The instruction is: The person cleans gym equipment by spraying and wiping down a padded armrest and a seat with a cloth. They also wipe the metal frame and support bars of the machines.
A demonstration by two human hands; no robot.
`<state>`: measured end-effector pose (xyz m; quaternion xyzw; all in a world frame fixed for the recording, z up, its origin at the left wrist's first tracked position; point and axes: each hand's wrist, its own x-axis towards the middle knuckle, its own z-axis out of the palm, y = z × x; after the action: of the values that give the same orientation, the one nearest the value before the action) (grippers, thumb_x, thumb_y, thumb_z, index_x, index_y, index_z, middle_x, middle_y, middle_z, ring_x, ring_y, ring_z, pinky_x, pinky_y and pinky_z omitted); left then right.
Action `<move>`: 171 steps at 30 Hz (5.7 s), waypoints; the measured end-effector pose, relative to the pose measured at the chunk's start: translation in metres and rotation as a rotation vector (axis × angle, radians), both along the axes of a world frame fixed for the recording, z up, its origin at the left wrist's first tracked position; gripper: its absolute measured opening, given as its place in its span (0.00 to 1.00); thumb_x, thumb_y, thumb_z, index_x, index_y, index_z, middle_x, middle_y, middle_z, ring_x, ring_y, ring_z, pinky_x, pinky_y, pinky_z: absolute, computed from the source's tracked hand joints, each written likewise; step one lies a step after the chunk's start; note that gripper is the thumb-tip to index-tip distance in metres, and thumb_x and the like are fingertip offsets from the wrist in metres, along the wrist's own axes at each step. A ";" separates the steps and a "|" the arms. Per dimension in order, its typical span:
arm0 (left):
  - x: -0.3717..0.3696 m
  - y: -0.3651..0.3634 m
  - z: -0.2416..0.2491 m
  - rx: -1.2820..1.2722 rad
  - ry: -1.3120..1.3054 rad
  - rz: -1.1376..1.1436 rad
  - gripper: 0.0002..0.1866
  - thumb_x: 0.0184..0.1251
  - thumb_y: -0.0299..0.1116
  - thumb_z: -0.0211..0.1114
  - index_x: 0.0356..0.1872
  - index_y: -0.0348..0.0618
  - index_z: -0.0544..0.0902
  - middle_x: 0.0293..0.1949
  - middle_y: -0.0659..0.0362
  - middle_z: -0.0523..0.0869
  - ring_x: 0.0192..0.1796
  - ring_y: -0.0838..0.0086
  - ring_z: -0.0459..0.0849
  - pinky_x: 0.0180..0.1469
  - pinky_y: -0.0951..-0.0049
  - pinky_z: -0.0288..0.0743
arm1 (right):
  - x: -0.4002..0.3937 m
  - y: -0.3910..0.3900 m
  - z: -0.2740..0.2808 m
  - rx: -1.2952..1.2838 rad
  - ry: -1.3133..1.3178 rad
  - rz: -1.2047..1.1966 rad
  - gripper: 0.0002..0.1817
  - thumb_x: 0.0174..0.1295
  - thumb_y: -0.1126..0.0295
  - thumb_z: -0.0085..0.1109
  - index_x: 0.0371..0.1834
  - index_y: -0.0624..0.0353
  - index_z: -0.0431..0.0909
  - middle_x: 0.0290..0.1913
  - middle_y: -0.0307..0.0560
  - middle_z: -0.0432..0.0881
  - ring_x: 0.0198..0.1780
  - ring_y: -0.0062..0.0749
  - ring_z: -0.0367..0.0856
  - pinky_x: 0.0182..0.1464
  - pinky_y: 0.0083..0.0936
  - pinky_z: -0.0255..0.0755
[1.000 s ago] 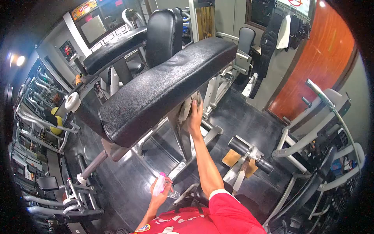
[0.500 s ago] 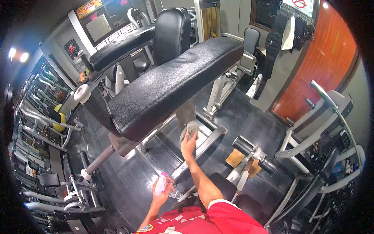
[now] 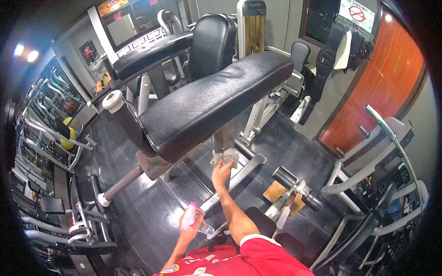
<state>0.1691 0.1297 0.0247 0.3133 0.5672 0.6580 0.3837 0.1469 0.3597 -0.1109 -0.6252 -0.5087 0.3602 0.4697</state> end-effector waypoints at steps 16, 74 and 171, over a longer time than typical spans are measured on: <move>-0.006 -0.001 -0.003 -0.012 -0.022 0.026 0.10 0.60 0.20 0.62 0.43 0.34 0.75 0.34 0.56 0.81 0.26 0.77 0.81 0.30 0.78 0.75 | 0.058 0.119 0.109 0.282 0.789 0.456 0.26 0.70 0.58 0.44 0.64 0.63 0.61 0.55 0.45 0.73 0.54 0.27 0.71 0.56 0.21 0.63; -0.004 -0.008 -0.006 0.039 0.101 0.012 0.10 0.60 0.17 0.59 0.43 0.32 0.73 0.35 0.54 0.80 0.26 0.77 0.80 0.29 0.77 0.75 | 0.022 -0.027 0.024 0.310 -0.070 0.285 0.16 0.53 0.80 0.53 0.46 0.66 0.71 0.46 0.63 0.75 0.49 0.58 0.73 0.47 0.40 0.70; -0.067 -0.091 0.055 0.247 0.254 0.182 0.10 0.59 0.22 0.61 0.42 0.33 0.75 0.32 0.51 0.83 0.23 0.75 0.83 0.27 0.76 0.76 | -0.002 -0.099 0.320 0.993 0.394 0.561 0.18 0.66 0.74 0.49 0.57 0.70 0.64 0.54 0.52 0.73 0.56 0.31 0.71 0.57 0.26 0.65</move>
<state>0.1019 0.0385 0.0800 0.3860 0.5519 0.7097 0.2066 0.1447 0.2605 0.2093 -0.0946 -0.6650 0.2988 0.6779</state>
